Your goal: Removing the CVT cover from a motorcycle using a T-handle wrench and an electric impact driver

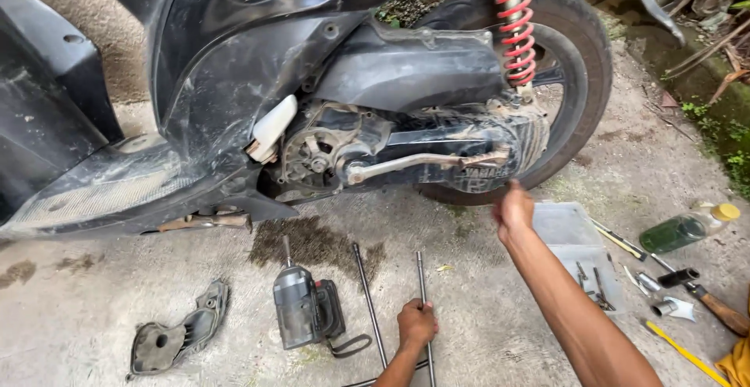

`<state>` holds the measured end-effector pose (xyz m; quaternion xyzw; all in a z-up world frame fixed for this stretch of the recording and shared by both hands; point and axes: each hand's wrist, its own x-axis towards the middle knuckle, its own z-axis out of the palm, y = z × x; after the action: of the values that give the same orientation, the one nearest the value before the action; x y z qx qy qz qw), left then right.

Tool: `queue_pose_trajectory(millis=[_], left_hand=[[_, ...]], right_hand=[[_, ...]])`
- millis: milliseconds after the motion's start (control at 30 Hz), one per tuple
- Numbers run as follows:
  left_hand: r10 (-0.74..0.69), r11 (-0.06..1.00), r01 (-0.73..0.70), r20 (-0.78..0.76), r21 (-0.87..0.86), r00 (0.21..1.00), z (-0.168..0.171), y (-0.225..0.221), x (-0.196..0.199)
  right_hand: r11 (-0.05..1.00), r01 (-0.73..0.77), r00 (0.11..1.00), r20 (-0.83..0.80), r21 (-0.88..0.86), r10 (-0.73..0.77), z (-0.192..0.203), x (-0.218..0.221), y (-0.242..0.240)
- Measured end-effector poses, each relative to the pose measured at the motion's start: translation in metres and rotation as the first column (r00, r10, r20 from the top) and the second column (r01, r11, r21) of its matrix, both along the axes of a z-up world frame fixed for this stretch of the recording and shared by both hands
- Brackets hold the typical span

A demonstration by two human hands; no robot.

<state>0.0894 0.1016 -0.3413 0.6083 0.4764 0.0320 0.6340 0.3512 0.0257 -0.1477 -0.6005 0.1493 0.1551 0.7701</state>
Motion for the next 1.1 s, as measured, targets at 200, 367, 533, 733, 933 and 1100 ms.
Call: queue_pose_trajectory(millis=[200, 367, 533, 733, 933, 1100], left_hand=[[-0.334, 0.785, 0.461, -0.345, 0.414, 0.877, 0.057, 0.011, -0.023], [-0.341, 0.783, 0.496, -0.408, 0.375, 0.847, 0.073, 0.026, -0.028], [-0.389, 0.8, 0.546, -0.48, 0.247, 0.786, 0.101, 0.055, -0.022], [0.063, 0.951, -0.132, 0.243, 0.28, 0.968, 0.257, 0.101, -0.006], [0.411, 0.911, -0.275, 0.662, -0.306, 0.626, 0.325, 0.111, 0.029], [0.631, 0.775, -0.341, 0.62, -0.532, 0.467, 0.332, 0.1, 0.047]], right_hand=[[0.916, 0.383, -0.108, 0.979, -0.121, 0.174, 0.154, -0.074, 0.017], [0.782, 0.419, -0.14, 0.818, -0.461, 0.557, 0.171, -0.099, 0.013], [0.78, 0.258, -0.046, 0.799, -0.57, 0.6, 0.148, -0.078, 0.018], [0.89, 0.013, -0.124, 0.882, -0.456, 0.454, 0.129, -0.061, 0.0], [0.815, -0.027, -0.268, 0.79, -0.579, 0.552, 0.15, -0.065, -0.011], [0.868, -0.075, -0.179, 0.863, -0.491, 0.473, 0.115, -0.064, -0.016]])
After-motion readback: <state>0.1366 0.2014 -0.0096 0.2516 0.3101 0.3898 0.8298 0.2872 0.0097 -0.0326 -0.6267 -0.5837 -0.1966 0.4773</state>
